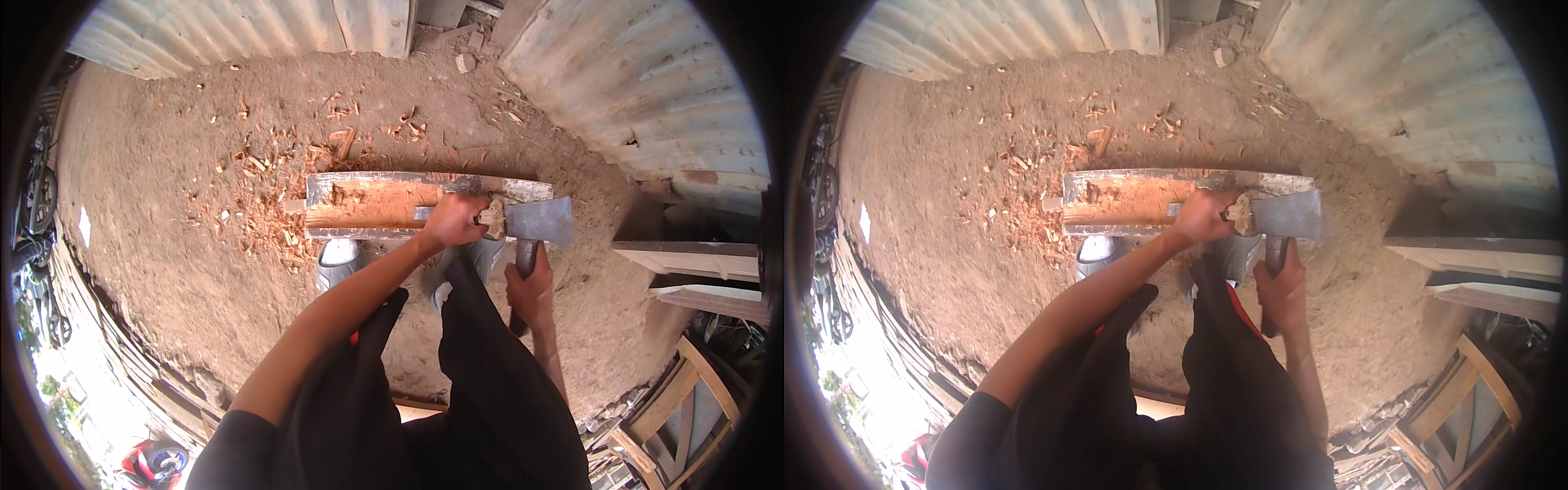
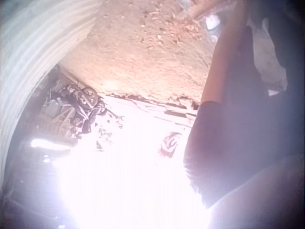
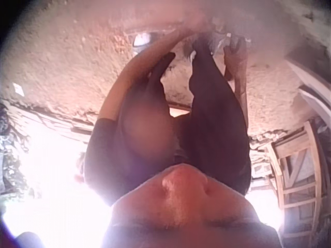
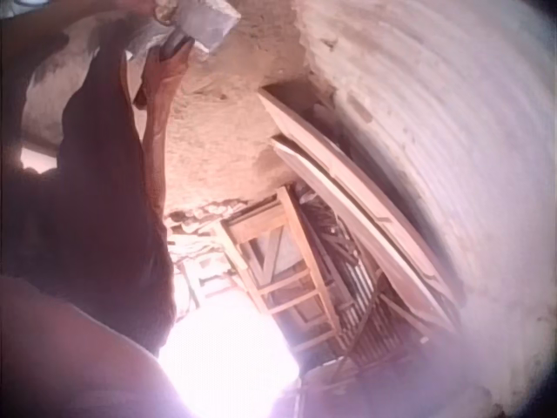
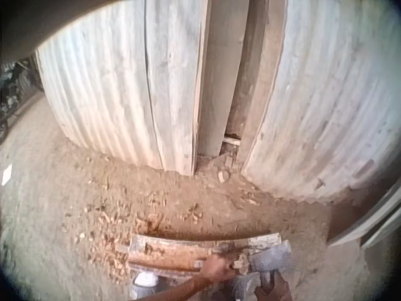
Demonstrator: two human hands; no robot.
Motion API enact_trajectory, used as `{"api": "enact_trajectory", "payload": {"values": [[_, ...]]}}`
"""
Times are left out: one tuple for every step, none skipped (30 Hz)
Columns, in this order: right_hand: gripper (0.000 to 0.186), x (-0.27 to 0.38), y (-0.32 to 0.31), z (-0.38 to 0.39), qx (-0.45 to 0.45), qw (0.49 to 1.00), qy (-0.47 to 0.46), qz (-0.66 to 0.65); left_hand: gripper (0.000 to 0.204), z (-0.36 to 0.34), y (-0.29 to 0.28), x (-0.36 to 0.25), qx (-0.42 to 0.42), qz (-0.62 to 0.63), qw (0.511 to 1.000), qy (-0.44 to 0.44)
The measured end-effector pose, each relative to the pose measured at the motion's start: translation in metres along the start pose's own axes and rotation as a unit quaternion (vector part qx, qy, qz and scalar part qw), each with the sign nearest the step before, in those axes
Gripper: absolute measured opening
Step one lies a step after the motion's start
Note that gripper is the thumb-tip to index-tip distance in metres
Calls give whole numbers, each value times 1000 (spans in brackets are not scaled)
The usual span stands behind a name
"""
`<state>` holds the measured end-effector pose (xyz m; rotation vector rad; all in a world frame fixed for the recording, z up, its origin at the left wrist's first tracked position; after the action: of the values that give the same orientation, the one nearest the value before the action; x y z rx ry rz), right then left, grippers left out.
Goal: The person uses a chisel and mallet to carve a rectangular wooden block placed on a workbench. They repeatedly strike the chisel to remove wood shavings and shape the block's surface.
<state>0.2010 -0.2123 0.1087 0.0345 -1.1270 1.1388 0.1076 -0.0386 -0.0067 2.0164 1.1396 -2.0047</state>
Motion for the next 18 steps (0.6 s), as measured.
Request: {"api": "enact_trajectory", "payload": {"values": [[38, 5, -6, 0, 47, 999, 23, 1, 26, 2, 0, 0, 1, -2, 1000, 2], [41, 8, -10, -1, 48, 998, 21, -17, 26, 2, -1, 2, 2, -6, 1000, -2], [40, 7, -10, 0, 20, 998, 20, -52, 25, 2, -1, 2, 4, -7, 1000, -8], [40, 7, -9, 1, -7, 996, 19, -87, 25, 2, -1, 3, 5, -9, 1000, -14], [39, 7, -7, 3, -34, 992, 19, -121, 25, 3, 0, 2, 4, -7, 1000, -15], [44, 0, -2, 4, -73, 990, 9, -121, 26, 1, 3, 1, 2, -5, 1000, -14], [46, -3, 3, 5, -50, 996, -6, -73, 26, 0, 5, 1, 0, -6, 1000, -12], [49, -6, 7, 7, -27, 999, -21, -25, 26, 1, 5, 2, 0, -16, 1000, -8], [51, -9, 10, 8, -4, 999, -35, 24, 27, 1, 5, 2, -1, -25, 1000, -3], [57, -10, 4, 5, 6, 996, -68, 58, 27, 1, 5, 3, -1, -34, 999, 2], [55, -14, -4, 2, -6, 998, -44, 48, 28, 0, 5, 4, -2, -32, 999, -4], [53, -7, -9, 0, -16, 999, -16, 36, 28, 0, 2, 1, 1, -31, 999, -13], [50, 3, -14, 0, -25, 999, 10, 27, 28, 1, 2, 1, 0, -29, 999, -22], [43, 13, -13, 2, -33, 998, 13, -44, 28, 3, 1, 1, 3, -29, 999, -28], [41, 12, -9, 2, -61, 994, -5, -92, 28, 0, 2, -1, 5, -28, 999, -29], [39, 6, -3, 3, -89, 986, -23, -140, 28, -2, 4, -3, 8, -27, 999, -29], [37, 0, 2, 3, -118, 974, -41, -187, 28, -2, 5, -5, 13, -31, 999, -28], [39, -2, 10, 3, -105, 988, 6, -110, 28, -1, 4, -3, 17, -38, 999, -27]]}}
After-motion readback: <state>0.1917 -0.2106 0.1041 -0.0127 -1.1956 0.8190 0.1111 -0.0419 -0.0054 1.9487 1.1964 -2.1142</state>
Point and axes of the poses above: each hand's wrist, its own z-axis away from the middle knuckle, its own y-axis out of the palm, x = y × z, the point moved 2 cm from there along -z, towards the middle knuckle
